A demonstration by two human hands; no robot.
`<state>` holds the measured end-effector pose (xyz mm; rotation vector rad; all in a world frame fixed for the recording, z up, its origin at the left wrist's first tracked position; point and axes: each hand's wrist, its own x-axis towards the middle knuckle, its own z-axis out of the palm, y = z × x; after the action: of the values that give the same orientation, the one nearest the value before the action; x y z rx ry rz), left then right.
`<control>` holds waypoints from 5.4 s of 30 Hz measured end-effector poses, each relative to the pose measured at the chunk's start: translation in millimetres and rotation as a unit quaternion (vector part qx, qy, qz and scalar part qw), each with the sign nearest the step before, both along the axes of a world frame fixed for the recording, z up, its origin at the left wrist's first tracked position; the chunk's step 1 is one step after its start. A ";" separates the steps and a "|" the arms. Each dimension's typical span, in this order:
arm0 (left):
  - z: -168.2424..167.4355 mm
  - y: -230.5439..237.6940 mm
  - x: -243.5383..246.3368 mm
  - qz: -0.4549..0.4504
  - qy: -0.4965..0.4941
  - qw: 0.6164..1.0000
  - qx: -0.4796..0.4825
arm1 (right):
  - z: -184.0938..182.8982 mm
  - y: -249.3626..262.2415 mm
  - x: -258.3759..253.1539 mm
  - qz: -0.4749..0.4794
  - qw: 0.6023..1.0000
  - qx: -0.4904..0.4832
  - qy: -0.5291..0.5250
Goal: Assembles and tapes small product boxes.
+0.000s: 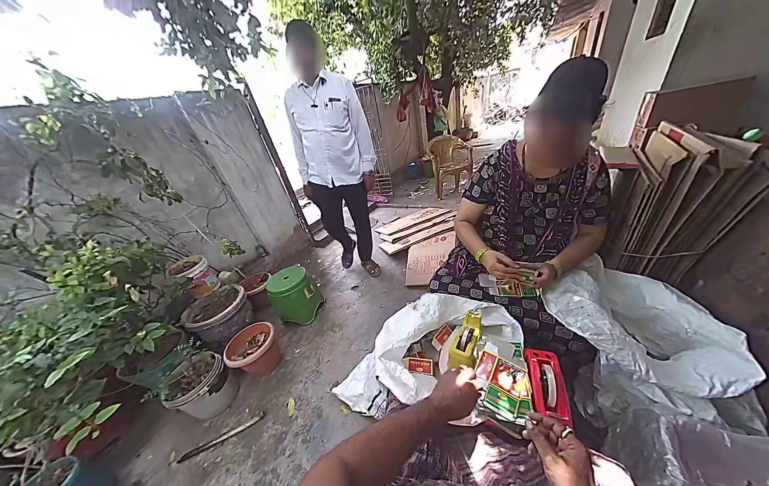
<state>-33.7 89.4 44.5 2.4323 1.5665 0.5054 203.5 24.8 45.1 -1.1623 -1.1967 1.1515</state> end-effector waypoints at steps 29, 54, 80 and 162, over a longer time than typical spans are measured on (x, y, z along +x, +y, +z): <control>-22.4 -28.3 46.7 -0.154 -0.094 0.933 0.311 | 4.2 16.4 13.1 -0.017 0.975 -0.195 0.102; -10.5 28.8 37.7 0.175 -0.417 0.868 -0.203 | -7.9 24.0 20.0 -0.225 0.970 -0.090 0.033; 43.8 -75.6 20.6 -0.017 -0.107 0.992 0.072 | 6.0 -6.8 -9.7 -0.067 0.975 0.122 -0.171; 61.5 -76.0 18.3 -0.119 -0.275 0.936 -0.184 | 13.0 -0.6 -2.1 0.012 0.991 0.024 0.131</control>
<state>-15.4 13.4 106.0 1.9323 1.0111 0.6951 201.5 24.2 58.1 -0.9301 -1.0329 1.2451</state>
